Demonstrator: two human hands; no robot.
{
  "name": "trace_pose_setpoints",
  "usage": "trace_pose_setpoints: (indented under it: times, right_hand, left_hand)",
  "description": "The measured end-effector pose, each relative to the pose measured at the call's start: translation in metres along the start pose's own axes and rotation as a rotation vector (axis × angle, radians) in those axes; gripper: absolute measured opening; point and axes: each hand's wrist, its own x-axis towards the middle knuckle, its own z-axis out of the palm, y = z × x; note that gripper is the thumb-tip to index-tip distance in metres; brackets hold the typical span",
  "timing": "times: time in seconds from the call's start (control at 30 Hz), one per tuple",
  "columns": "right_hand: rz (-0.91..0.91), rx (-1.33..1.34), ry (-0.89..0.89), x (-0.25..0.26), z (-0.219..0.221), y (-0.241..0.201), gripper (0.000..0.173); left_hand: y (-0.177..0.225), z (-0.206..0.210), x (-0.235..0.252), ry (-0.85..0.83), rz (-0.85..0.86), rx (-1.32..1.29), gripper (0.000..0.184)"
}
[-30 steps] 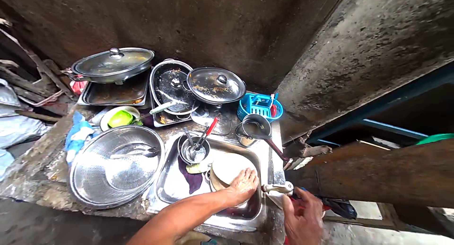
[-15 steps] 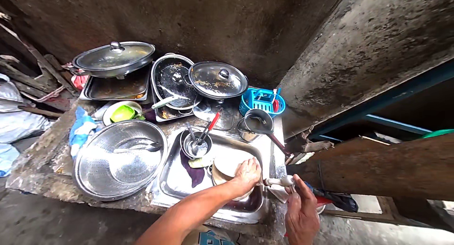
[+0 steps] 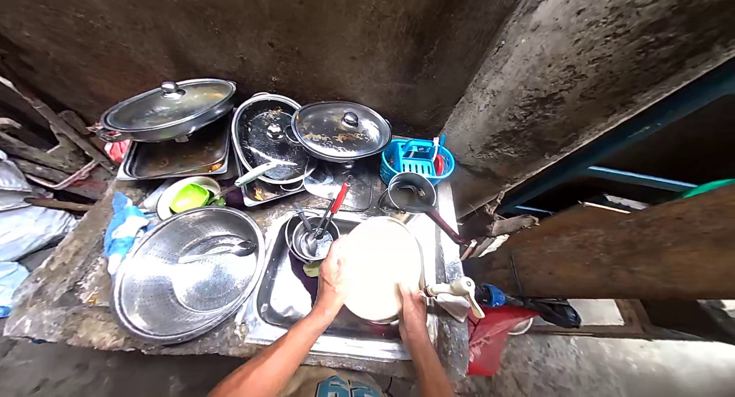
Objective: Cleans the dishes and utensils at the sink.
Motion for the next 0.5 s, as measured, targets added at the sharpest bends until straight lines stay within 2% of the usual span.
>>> trace_pose_setpoints:
  times: [0.07,0.1,0.2,0.27,0.33,0.4,0.5]
  right_hand:
    - [0.034,0.238,0.088,-0.001,0.001,-0.01,0.029]
    - [0.03,0.244,0.114,-0.002,-0.002,-0.016,0.026]
    - [-0.021,-0.029,0.13,-0.008,-0.024,-0.029,0.033]
    - [-0.01,-0.19,0.093,-0.015,-0.04,-0.036,0.037]
    - [0.026,-0.235,0.055,-0.021,-0.048,-0.038,0.038]
    - [0.065,-0.215,0.05,-0.023,-0.047,-0.034,0.036]
    - [0.011,-0.198,0.108,-0.014,-0.038,-0.028,0.03]
  left_hand:
    - [-0.023,0.009,-0.005,-0.022,-0.172,0.0,0.043]
    - [-0.032,0.013,-0.007,-0.083,-0.222,0.077,0.046]
    - [-0.042,0.023,-0.001,-0.433,-0.283,0.49,0.052]
    - [-0.041,0.036,0.011,-0.608,-0.193,0.694,0.051]
    - [-0.034,0.06,0.025,-0.697,-0.072,0.835,0.052]
    - [-0.029,0.089,0.029,-0.684,0.068,0.867,0.054]
    - [-0.017,0.13,0.013,-0.663,0.286,0.743,0.062]
